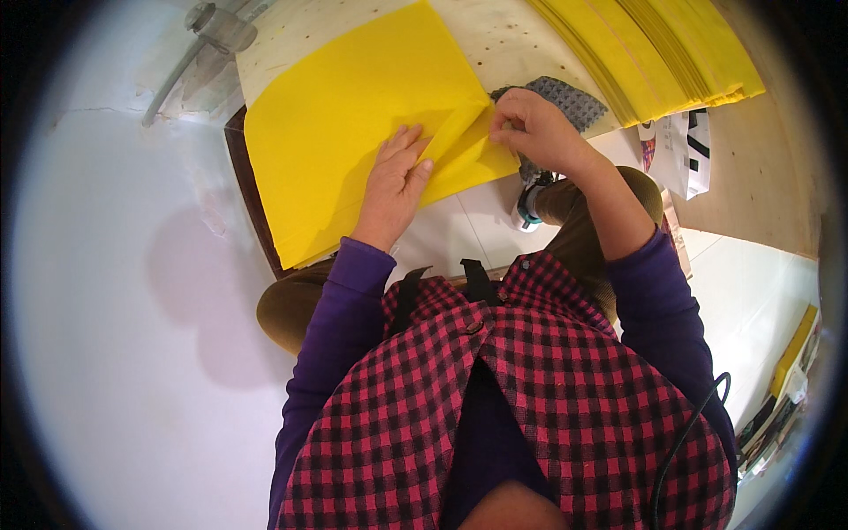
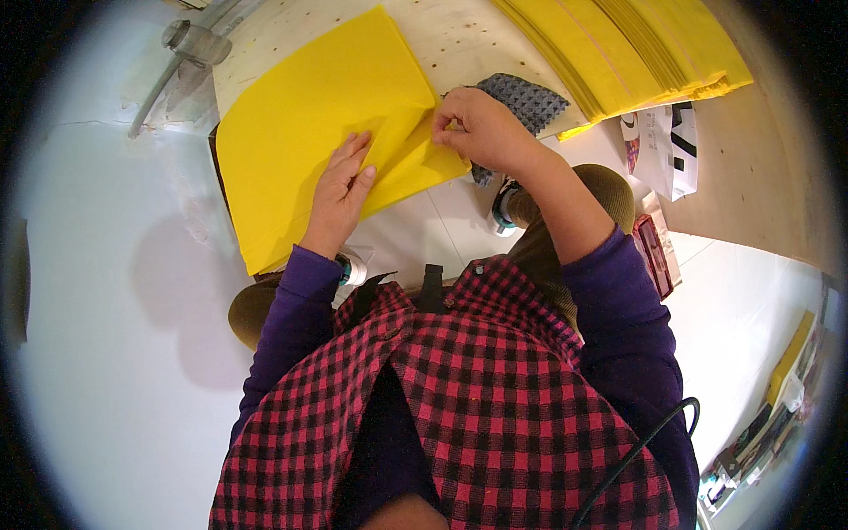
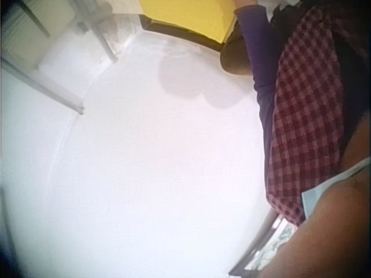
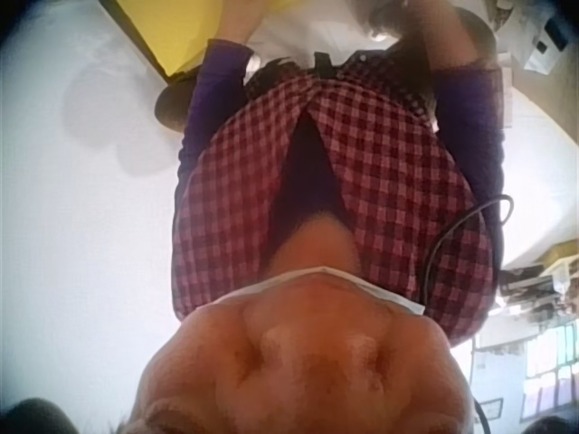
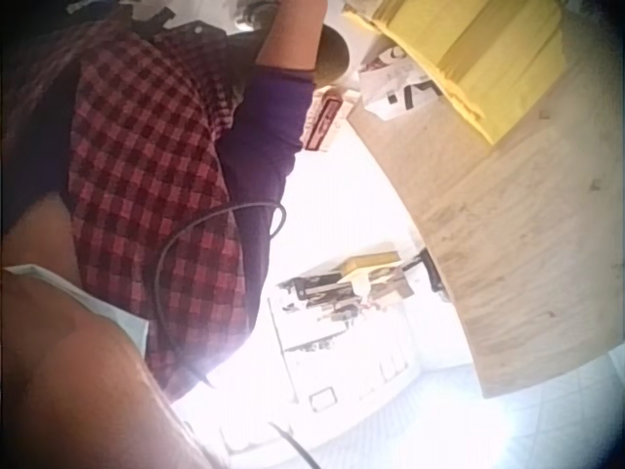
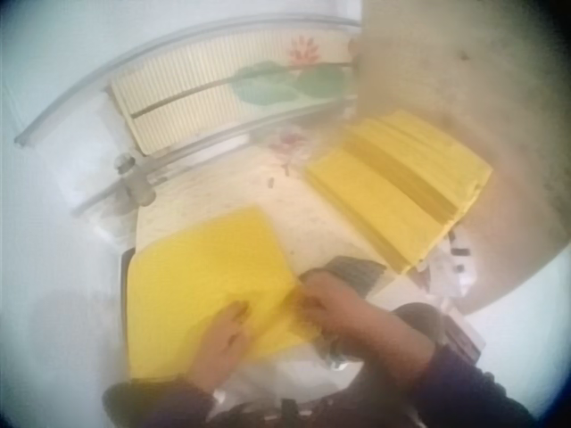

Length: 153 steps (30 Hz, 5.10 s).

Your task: The person repeatedly folds yellow fabric sheets on a low table, aligning edges and pressing folds flat. They stack completed folds to the side and continue with additional sheets throughout the clip.

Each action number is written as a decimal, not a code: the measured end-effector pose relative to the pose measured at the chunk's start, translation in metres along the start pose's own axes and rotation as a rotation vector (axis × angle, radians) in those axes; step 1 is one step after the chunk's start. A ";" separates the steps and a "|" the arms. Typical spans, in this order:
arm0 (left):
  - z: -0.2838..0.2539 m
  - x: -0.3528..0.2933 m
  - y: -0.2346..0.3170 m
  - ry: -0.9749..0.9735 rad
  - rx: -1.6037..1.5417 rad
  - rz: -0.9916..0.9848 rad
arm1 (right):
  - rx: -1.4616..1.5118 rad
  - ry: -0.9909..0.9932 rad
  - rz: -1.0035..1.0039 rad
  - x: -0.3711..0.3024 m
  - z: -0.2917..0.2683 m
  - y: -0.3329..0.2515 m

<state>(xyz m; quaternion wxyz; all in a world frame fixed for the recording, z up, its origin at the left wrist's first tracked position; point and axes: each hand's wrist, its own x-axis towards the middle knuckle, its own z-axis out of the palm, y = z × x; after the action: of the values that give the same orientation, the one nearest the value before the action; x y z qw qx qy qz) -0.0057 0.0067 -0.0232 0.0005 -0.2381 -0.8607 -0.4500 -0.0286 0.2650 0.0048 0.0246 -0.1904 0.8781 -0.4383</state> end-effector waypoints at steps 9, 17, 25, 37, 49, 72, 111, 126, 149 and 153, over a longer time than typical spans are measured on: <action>-0.004 -0.001 0.004 -0.064 0.062 0.012 | 0.016 0.057 -0.098 0.023 -0.003 -0.021; -0.002 0.000 -0.010 -0.043 -0.072 0.001 | 0.233 0.003 0.247 0.001 -0.010 -0.007; -0.005 0.001 -0.008 -0.055 -0.058 0.001 | -0.061 -0.118 0.001 -0.013 0.001 0.006; -0.006 0.001 -0.006 -0.076 -0.022 0.011 | -0.145 -0.132 -0.055 0.006 -0.009 -0.014; -0.010 0.001 0.003 -0.127 0.035 -0.013 | -0.125 -0.144 -0.072 0.022 -0.014 -0.022; -0.010 0.002 -0.007 -0.123 -0.018 -0.002 | 0.175 -0.039 0.123 -0.020 -0.009 0.014; -0.013 0.002 -0.007 -0.172 0.003 0.010 | 0.044 -0.160 0.001 -0.004 -0.005 0.005; -0.016 0.004 0.002 -0.188 0.043 0.003 | -0.029 -0.092 -0.065 0.002 -0.007 -0.007; -0.012 0.004 0.002 -0.184 0.132 0.026 | 0.176 -0.040 0.042 0.018 0.023 0.014; -0.020 -0.010 0.013 -0.083 0.332 0.057 | 0.239 0.031 -0.089 0.025 0.028 0.018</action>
<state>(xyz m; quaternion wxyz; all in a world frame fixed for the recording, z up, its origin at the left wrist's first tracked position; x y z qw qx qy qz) 0.0040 -0.0072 -0.0035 0.0168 -0.2773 -0.9155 -0.2910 -0.0513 0.2447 -0.0230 0.0141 -0.2183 0.8105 -0.5434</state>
